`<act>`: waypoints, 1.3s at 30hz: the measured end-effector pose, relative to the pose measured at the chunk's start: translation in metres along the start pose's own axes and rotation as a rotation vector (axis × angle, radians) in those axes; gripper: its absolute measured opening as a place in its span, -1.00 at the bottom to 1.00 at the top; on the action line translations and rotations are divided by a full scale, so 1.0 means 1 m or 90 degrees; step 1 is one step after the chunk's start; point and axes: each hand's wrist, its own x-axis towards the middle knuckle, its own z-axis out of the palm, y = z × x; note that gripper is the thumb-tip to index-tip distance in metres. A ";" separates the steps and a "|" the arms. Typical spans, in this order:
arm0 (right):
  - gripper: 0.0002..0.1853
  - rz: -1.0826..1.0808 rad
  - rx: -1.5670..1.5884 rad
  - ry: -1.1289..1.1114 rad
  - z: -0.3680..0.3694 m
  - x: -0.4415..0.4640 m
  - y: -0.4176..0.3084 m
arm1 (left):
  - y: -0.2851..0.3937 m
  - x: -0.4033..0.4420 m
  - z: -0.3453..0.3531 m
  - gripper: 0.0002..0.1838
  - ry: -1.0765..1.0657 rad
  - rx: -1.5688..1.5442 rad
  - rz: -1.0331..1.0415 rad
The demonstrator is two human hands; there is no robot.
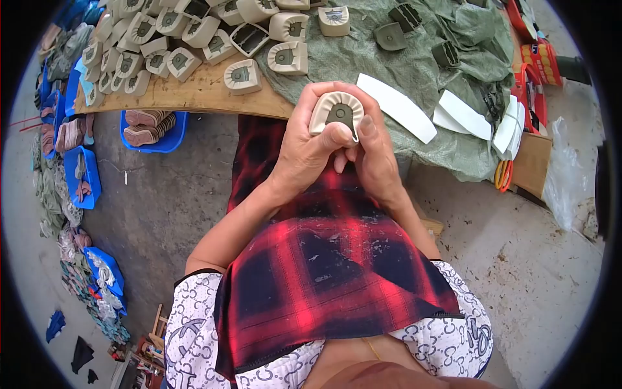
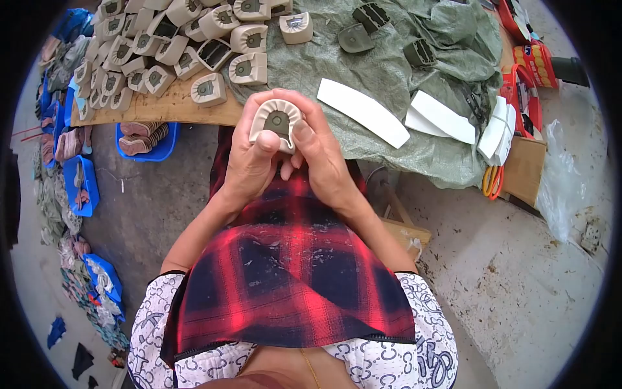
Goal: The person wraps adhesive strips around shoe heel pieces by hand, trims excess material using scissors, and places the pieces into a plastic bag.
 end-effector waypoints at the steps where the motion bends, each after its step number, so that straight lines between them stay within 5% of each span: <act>1: -0.45 -0.002 -0.011 0.021 0.004 -0.002 -0.001 | 0.000 -0.001 0.000 -0.30 0.004 0.035 0.012; 6: -0.54 -0.109 -0.117 0.088 0.011 0.009 0.016 | -0.010 -0.002 -0.001 -0.11 0.072 0.301 0.103; 10: -0.51 0.052 -0.114 0.054 0.014 0.015 -0.003 | -0.009 0.006 -0.008 -0.18 0.076 0.251 0.108; 14: -0.45 0.077 0.313 -0.087 0.004 0.023 0.000 | 0.005 0.009 -0.004 -0.34 0.090 0.020 0.051; 17: -0.46 0.007 0.011 -0.072 0.004 0.015 0.007 | -0.003 0.012 -0.009 -0.45 0.158 0.101 0.077; 20: -0.51 -0.130 -0.137 0.005 0.010 0.018 0.030 | -0.019 0.018 -0.015 -0.55 0.187 0.354 0.263; 25: -0.58 -0.018 -0.037 0.026 0.014 0.023 0.029 | -0.015 0.018 -0.017 -0.66 0.199 0.209 0.098; 28: -0.58 0.104 0.275 -0.020 0.004 0.027 0.021 | -0.003 0.016 -0.010 -0.70 0.179 0.101 0.062; 35: -0.67 -0.045 0.112 0.070 0.017 0.023 0.032 | -0.021 0.018 -0.018 -0.73 0.220 0.384 0.190; 38: -0.69 -0.024 0.132 0.093 0.020 0.027 0.029 | -0.025 0.021 -0.020 -0.69 0.243 0.408 0.174; 39: -0.68 0.002 0.142 0.092 0.020 0.028 0.024 | -0.022 0.020 -0.016 -0.64 0.219 0.279 0.115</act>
